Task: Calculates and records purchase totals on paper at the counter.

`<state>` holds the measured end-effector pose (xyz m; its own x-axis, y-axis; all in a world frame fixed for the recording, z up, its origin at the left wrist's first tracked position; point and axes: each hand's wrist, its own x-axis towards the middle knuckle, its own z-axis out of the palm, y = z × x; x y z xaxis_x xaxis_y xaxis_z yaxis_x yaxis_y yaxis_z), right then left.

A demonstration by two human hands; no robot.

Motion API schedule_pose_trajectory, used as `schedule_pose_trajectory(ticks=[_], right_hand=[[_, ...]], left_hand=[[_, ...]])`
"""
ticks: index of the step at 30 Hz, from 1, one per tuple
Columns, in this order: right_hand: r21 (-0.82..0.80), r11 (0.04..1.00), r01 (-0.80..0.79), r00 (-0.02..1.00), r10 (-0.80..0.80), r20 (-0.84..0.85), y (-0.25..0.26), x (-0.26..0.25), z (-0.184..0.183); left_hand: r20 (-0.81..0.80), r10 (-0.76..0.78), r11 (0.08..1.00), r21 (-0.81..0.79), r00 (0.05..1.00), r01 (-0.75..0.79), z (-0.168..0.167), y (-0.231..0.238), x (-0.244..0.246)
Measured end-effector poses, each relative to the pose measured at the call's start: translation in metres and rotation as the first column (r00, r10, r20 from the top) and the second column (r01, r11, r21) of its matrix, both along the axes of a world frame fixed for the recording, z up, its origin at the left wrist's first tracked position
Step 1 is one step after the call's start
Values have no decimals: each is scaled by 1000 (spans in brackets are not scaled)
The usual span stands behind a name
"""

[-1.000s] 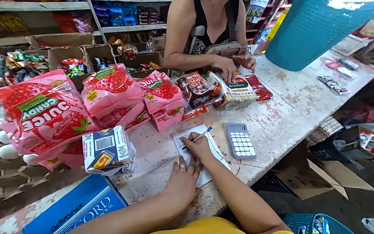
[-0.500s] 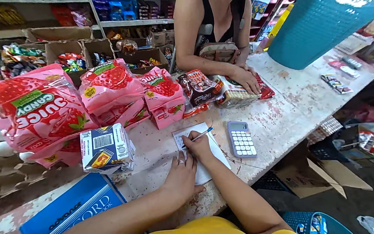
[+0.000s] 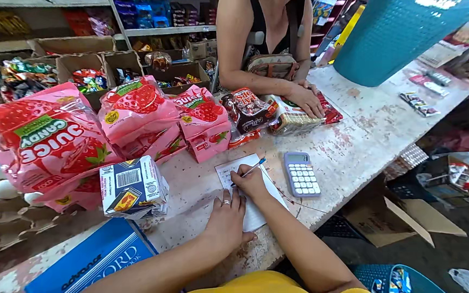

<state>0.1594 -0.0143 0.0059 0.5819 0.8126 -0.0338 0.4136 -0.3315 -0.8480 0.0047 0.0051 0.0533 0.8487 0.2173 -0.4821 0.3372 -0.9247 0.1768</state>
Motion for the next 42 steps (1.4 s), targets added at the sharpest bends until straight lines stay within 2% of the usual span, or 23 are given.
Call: schedule_pose_trajectory(ticks=[15,18,25,27,32,42], right_hand=[[24,998,64,998,-64,13,3,2,-1],[-32,999,40,999,-39,31,1,0,5],[13,999,43,999,-43,33,1,4,1],[-17,999,29,997,-28,68,-1,3,2],[82,990,112,992,-106,-70,-3,8,4],[21,997,72,997,-73,36,-3,9,2]], left_hand=[[19,-10,1000,-7,1000,10,-2,2,1],[38,-4,1000,-27,999,5,-3,4,1],[19,-16,1000,-17,1000,17,-3,5,2],[16,-24,1000,-10,1000,24,-4,5,1],[39,-28,1000,-4,999,28,-4,6,1],[54,-38,999,-30,998,39,-7,8,3]])
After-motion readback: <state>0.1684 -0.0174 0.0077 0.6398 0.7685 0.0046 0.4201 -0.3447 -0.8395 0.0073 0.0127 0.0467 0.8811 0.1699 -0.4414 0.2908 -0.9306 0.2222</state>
